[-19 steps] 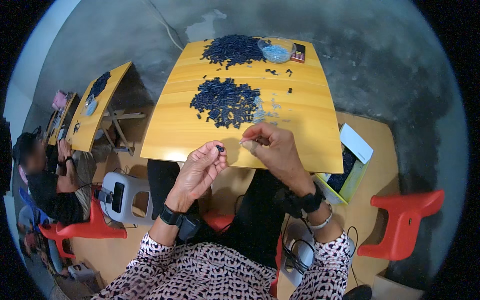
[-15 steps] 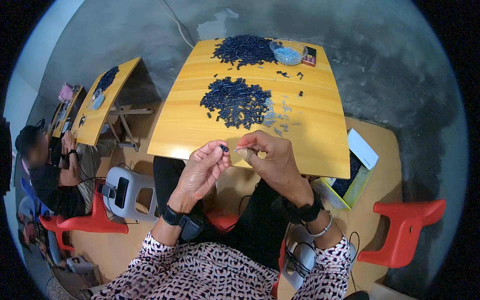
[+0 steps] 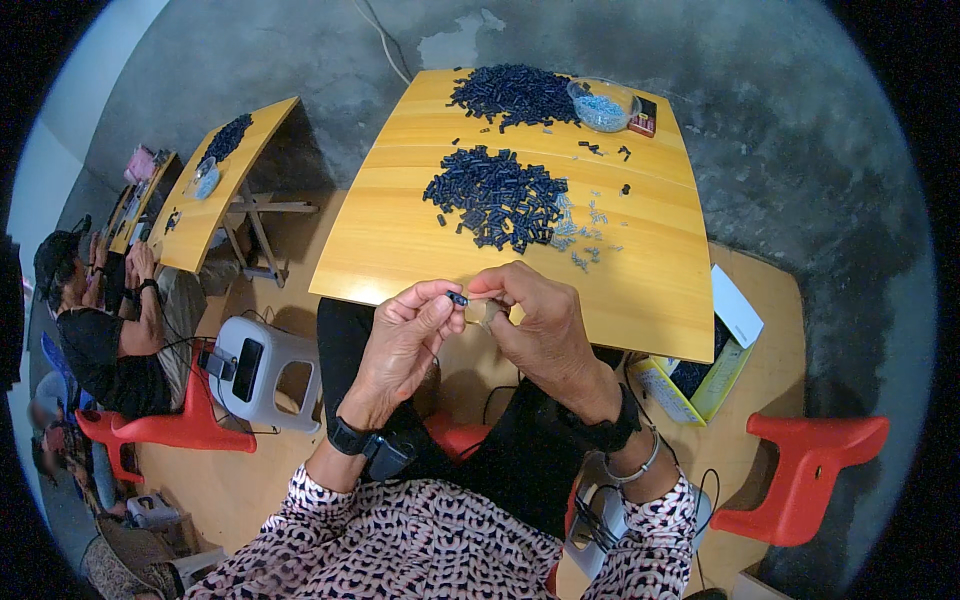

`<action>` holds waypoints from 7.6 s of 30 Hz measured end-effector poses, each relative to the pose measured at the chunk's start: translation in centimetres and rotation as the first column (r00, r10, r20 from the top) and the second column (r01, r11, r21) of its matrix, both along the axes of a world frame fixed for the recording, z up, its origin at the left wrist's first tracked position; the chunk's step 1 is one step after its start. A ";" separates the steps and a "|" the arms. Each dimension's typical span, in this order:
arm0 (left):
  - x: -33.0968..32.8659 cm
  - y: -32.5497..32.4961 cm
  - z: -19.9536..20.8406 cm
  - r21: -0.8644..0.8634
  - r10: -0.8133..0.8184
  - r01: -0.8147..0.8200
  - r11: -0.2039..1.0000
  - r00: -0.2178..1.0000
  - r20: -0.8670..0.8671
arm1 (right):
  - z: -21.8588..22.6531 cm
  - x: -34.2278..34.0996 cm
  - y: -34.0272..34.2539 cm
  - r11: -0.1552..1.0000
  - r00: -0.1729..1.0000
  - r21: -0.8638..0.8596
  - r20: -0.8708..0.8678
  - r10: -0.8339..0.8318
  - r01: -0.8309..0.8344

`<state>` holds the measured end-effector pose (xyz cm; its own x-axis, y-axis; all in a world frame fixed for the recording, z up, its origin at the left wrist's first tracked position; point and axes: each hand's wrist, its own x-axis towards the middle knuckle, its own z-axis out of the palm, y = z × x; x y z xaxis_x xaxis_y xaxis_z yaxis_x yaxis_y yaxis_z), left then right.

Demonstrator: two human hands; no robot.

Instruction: Manually assemble small plastic black components by snapping them together and sorting into a red bowl.

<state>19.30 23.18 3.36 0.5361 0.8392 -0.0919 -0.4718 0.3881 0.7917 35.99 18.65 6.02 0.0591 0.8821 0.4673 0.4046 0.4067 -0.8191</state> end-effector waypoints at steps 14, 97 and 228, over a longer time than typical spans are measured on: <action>-0.4 0.7 0.1 0.179 0.073 -0.045 0.983 0.985 -0.155 | 1.1 -1.7 0.0 0.976 0.934 0.205 0.327 -0.141 0.076; -3.4 0.2 1.5 -0.035 -0.015 0.009 0.999 0.984 -0.175 | -0.8 -4.0 0.6 0.986 0.997 0.162 0.072 -0.040 0.028; -0.2 0.5 -1.8 -0.126 -0.377 0.375 0.918 0.926 0.009 | -2.8 1.9 -3.6 0.997 0.983 0.071 0.183 0.022 -0.035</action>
<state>19.05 23.69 1.56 0.8077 0.5576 -0.1916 -0.2606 0.6291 0.7323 37.91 15.00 3.24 -0.0575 0.8452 0.5313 0.5312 0.4765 -0.7006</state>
